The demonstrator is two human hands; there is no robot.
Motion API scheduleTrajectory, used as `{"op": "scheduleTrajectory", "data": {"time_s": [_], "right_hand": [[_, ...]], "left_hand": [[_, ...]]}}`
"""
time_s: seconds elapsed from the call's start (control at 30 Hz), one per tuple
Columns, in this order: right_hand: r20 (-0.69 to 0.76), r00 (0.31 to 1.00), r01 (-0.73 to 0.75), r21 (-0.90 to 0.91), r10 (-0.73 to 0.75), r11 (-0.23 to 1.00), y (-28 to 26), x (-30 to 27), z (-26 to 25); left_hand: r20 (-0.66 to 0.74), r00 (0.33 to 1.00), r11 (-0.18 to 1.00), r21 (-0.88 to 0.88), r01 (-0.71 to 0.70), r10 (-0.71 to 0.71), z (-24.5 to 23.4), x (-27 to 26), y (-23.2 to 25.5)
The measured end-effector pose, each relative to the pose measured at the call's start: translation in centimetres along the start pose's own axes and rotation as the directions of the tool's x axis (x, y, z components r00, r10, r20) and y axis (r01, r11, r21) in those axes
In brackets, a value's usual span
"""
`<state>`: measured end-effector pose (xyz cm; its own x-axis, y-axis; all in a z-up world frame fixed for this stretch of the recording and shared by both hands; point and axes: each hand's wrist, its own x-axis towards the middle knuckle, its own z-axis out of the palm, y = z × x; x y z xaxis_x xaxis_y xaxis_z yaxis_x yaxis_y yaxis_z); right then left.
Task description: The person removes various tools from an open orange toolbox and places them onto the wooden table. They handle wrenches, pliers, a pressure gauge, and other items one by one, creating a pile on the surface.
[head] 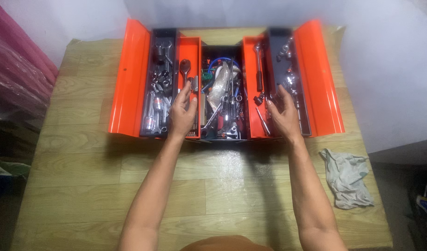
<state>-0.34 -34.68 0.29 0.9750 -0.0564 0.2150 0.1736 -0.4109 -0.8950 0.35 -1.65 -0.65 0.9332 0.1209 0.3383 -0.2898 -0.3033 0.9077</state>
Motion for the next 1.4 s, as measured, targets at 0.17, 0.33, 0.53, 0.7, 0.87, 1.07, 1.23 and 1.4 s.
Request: {"op": "scheduleTrajectory", "data": {"time_s": [0.17, 0.33, 0.53, 0.7, 0.87, 1.07, 1.23, 1.4], "right_hand": [[-0.028, 0.996, 0.084, -0.101, -0.087, 0.991, 1.8, 1.2, 1.0], [0.060, 0.992, -0.104, -0.067, 0.108, 0.992, 5.1, 3.4, 7.0], [0.117, 0.985, -0.082, -0.300, 0.123, 0.950, 9.8, 6.1, 16.9], [0.126, 0.990, -0.032, -0.232, 0.062, 0.972, 11.3, 7.6, 19.8], [0.192, 0.908, -0.409, 0.205, 0.373, 0.889, 8.3, 7.8, 18.0], [0.341, 0.937, -0.236, 0.446, 0.079, 0.863, 4.4, 0.6, 12.6], [0.524, 0.848, -0.295, 0.339, 0.081, 0.893, 4.7, -6.2, 8.6], [0.500, 0.852, -0.039, -0.236, 0.156, 0.971, 6.1, -12.3, 6.0]], "left_hand": [[0.031, 0.999, 0.999, -0.054, -0.008, 0.010, 0.9, 0.9, -1.2], [0.119, 0.971, 0.974, -0.070, 0.216, -0.207, 4.7, 2.3, -4.3], [0.233, 0.927, 0.952, -0.010, 0.305, -0.294, 11.9, 5.3, -12.2], [0.197, 0.822, 0.845, 0.144, 0.515, -0.535, 14.9, 7.1, -14.6], [0.236, 0.816, 0.845, 0.243, 0.477, -0.528, 13.7, 8.1, -11.2], [0.139, 0.970, 0.980, 0.017, 0.199, -0.199, 10.2, 4.9, -4.1], [0.019, 0.969, 0.850, -0.477, 0.225, -0.246, 4.1, -1.3, -1.6], [0.170, 0.868, 0.798, -0.343, 0.495, -0.466, -3.8, -9.4, -2.3]]}}
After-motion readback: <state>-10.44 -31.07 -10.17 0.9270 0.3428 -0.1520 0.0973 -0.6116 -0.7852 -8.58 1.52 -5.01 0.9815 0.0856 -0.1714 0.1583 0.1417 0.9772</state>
